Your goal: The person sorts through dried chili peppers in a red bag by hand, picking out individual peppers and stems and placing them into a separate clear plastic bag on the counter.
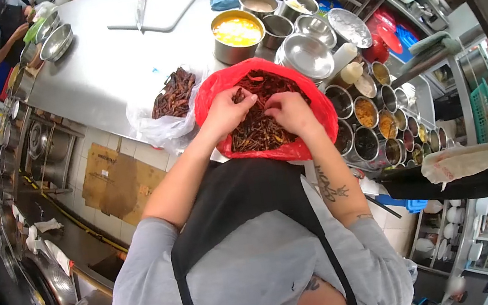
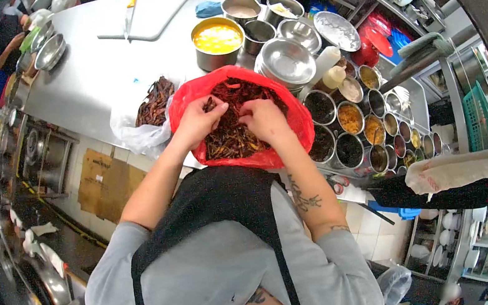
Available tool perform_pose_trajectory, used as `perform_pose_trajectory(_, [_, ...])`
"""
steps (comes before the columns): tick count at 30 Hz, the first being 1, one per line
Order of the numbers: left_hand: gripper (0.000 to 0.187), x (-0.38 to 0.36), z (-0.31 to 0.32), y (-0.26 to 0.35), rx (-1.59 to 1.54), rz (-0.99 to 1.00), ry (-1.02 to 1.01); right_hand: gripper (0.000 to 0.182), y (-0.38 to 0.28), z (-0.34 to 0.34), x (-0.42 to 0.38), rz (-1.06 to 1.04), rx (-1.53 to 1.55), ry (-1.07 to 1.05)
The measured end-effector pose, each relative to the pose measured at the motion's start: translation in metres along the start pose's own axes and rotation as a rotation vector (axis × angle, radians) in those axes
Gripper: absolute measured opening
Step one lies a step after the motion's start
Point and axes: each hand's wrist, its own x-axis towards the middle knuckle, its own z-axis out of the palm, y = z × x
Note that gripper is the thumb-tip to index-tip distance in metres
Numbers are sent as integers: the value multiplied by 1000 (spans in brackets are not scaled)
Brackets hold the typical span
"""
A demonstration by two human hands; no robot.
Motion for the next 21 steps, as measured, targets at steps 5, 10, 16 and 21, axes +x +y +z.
perform_pose_trajectory(5, [14,8,-5,-10,53,21,28,17,-2,-25,-10,93,206,3])
perform_pose_trajectory(10, [14,8,-8,-4,109,65,83,17,3,-38,-14,132,198,-77])
perform_pose_trajectory(16, [14,10,-7,1,112,45,92,20,-2,-18,-8,-1,-34,20])
perform_pose_trajectory(21, [15,9,-8,4,370,138,-5,22,-17,0,-18,83,-370,-144])
